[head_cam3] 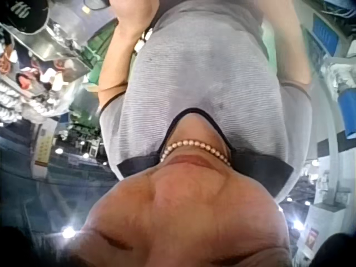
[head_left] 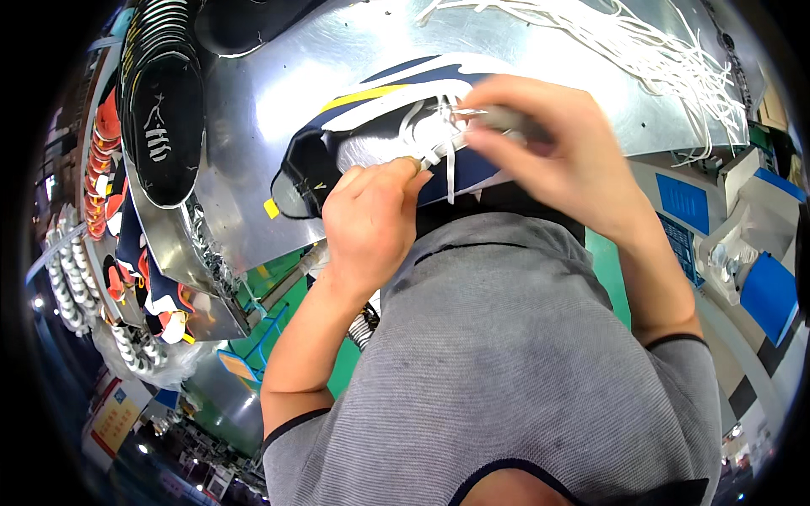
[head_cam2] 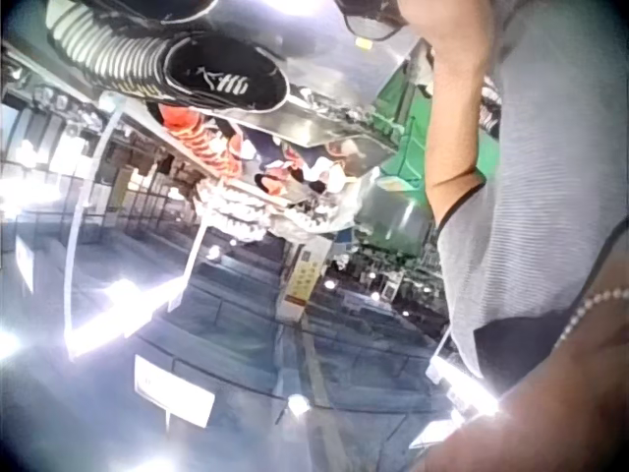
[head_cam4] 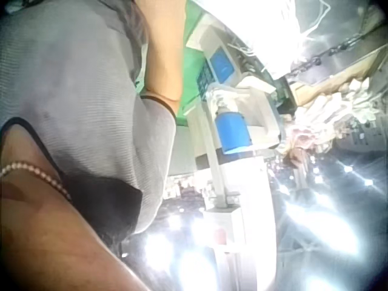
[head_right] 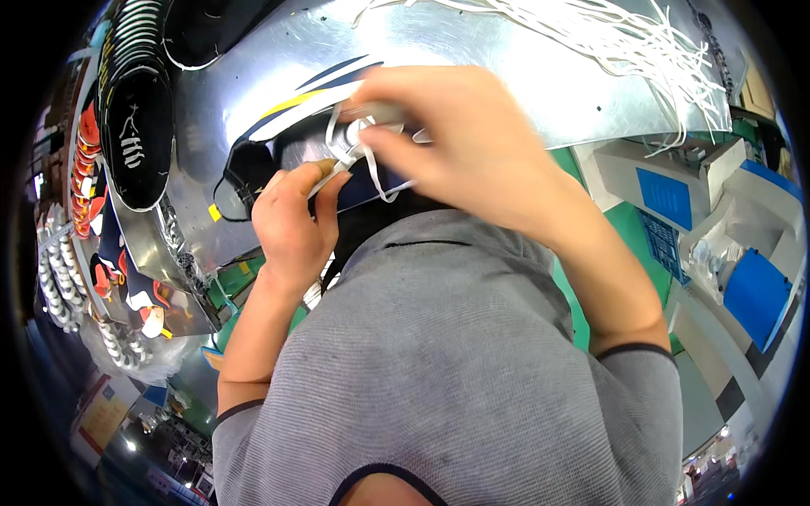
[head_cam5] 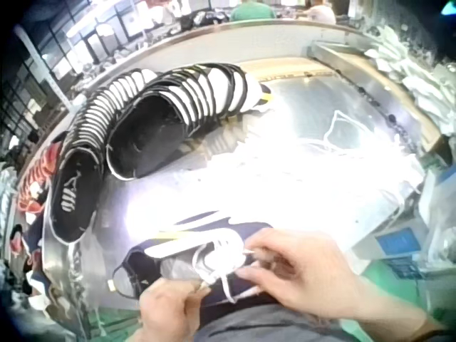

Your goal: The person laces several sneaker uppers using white laces and a metal tool, working at a metal station in a factory.

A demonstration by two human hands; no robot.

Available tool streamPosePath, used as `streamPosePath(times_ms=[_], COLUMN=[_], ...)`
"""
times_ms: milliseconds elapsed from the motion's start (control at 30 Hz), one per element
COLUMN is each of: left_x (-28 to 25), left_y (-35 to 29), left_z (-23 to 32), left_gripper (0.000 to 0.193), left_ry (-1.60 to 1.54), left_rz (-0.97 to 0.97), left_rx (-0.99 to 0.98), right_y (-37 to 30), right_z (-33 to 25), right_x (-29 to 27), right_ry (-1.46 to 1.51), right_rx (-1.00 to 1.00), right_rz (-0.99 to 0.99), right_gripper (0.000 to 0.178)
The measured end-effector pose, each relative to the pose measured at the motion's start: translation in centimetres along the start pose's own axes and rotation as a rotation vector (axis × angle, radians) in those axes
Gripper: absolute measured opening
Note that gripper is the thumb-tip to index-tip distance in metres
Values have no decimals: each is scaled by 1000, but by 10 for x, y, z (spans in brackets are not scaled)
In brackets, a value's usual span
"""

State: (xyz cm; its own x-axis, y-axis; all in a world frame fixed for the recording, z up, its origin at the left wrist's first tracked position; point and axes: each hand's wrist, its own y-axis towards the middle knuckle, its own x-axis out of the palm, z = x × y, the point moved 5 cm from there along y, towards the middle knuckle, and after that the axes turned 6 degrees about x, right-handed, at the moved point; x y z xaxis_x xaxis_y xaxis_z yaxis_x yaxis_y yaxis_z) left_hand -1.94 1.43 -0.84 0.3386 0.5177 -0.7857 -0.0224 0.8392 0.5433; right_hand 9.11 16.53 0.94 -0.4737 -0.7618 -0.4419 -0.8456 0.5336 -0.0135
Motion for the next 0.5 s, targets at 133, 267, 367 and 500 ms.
streamPosePath(times_ms=[133, 267, 367, 500], left_x=[-4, -6, -4, -3], left_y=[4, -8, -9, -8], left_z=[11, 8, 7, 8], left_gripper=[33, 34, 34, 34], left_ry=[-27, -44, -66, -114], left_rz=[-39, -47, -56, -54], left_rx=[71, 90, 123, 114], right_y=[30, 28, 25, 17], right_z=[-2, 3, 9, 7], right_x=[35, 37, 45, 41], right_ry=[-167, -354, -164, -122], right_rx=[-158, -8, -90, -31], right_rz=[-249, -376, -297, -268], right_gripper=[23, 20, 20, 20])
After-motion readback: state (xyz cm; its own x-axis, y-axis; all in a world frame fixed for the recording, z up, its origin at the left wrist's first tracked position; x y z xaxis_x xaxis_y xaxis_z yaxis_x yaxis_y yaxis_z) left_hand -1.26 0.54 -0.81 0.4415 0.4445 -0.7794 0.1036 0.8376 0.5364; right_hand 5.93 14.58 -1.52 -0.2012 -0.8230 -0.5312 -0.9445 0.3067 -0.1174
